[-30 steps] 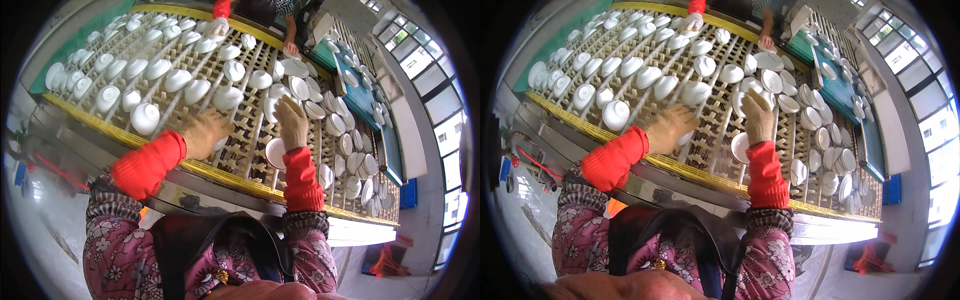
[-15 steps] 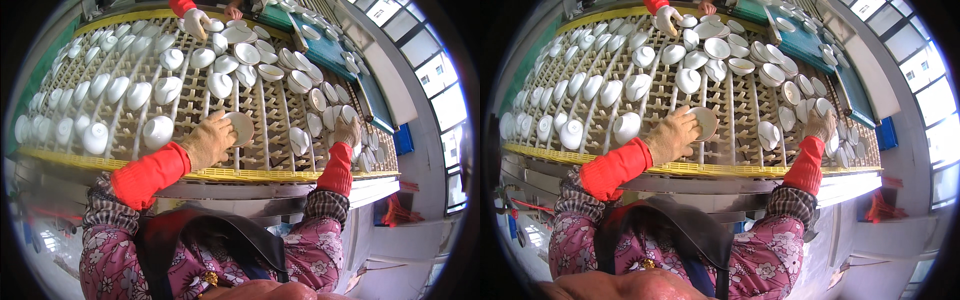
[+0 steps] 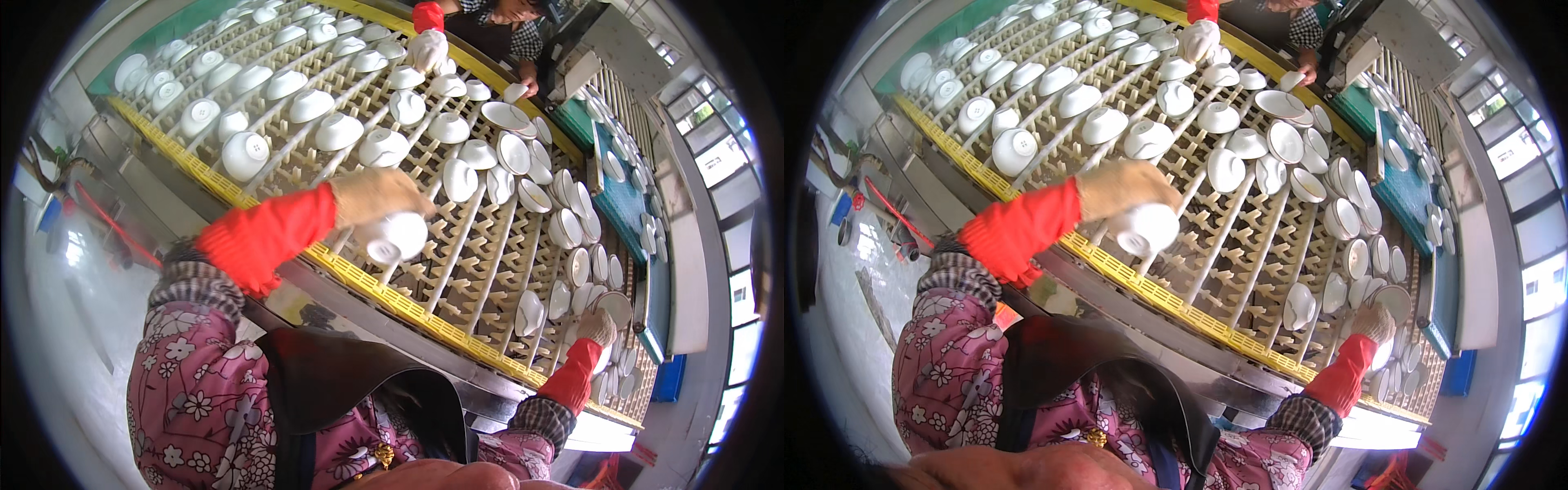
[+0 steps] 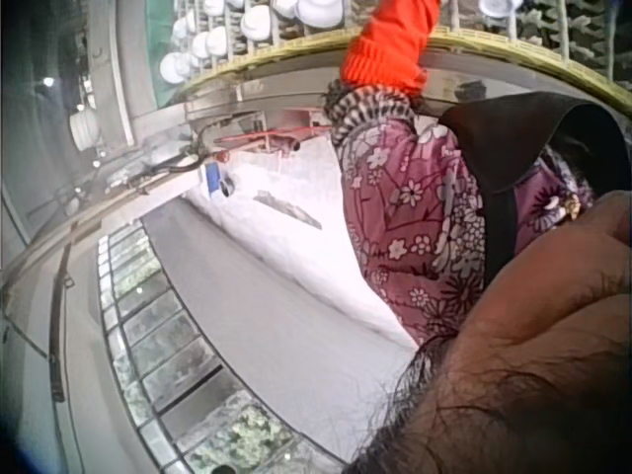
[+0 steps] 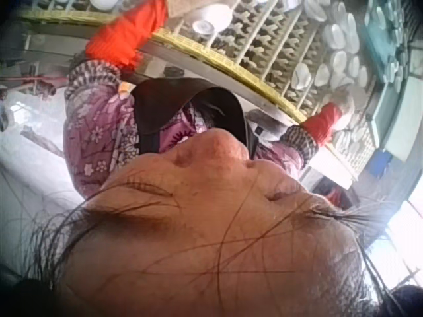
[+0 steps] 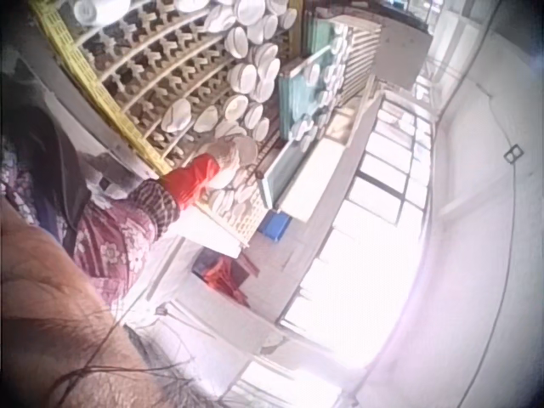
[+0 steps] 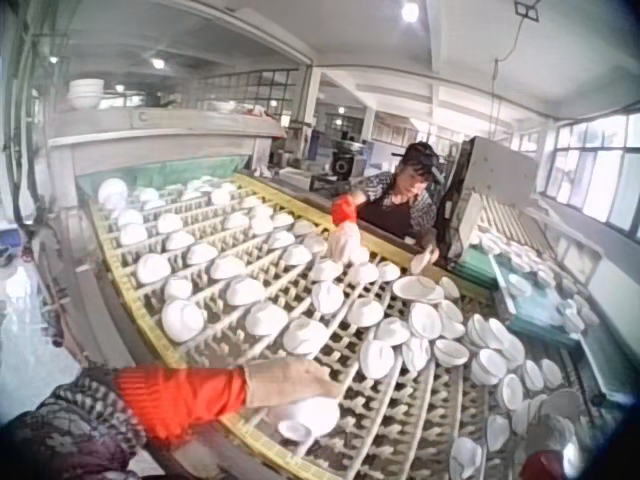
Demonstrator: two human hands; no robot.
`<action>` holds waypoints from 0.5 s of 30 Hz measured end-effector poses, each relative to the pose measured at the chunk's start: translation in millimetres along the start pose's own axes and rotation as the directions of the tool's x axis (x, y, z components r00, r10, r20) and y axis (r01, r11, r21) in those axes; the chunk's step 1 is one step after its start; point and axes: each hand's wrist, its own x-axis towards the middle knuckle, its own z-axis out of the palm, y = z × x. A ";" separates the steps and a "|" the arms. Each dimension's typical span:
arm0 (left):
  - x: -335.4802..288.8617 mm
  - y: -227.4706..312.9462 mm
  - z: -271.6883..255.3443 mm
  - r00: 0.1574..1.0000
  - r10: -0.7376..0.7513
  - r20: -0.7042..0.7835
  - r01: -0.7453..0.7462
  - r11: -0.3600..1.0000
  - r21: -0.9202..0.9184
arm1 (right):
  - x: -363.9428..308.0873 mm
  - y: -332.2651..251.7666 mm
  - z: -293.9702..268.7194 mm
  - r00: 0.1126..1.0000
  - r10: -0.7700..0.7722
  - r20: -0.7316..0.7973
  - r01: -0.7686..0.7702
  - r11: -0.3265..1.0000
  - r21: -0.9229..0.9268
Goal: The person handles ceramic cups on a drying or organizing rack, picking them up one at a time and turning them over or rearranging them on the grid.
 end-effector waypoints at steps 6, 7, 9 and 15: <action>-70.1 -9.0 -82.8 0.723 -0.101 -0.684 0.423 0.847 0.323 | -26.1 -10.8 -3.3 0.997 -0.075 -0.017 0.077 0.954 0.289; -84.9 -10.4 -90.4 0.653 0.003 -0.757 0.608 0.594 0.527 | -35.1 -23.4 -6.4 0.991 -0.131 0.012 0.117 0.920 0.373; -117.2 -21.3 -107.1 0.690 0.130 -0.712 0.674 0.245 0.697 | -51.2 -29.0 -5.0 0.991 -0.123 0.046 0.074 0.813 0.578; -140.2 -44.3 -120.2 0.572 -0.210 -0.793 0.686 0.651 0.324 | -46.4 -28.0 -41.7 0.943 0.260 -0.207 -0.013 0.652 0.759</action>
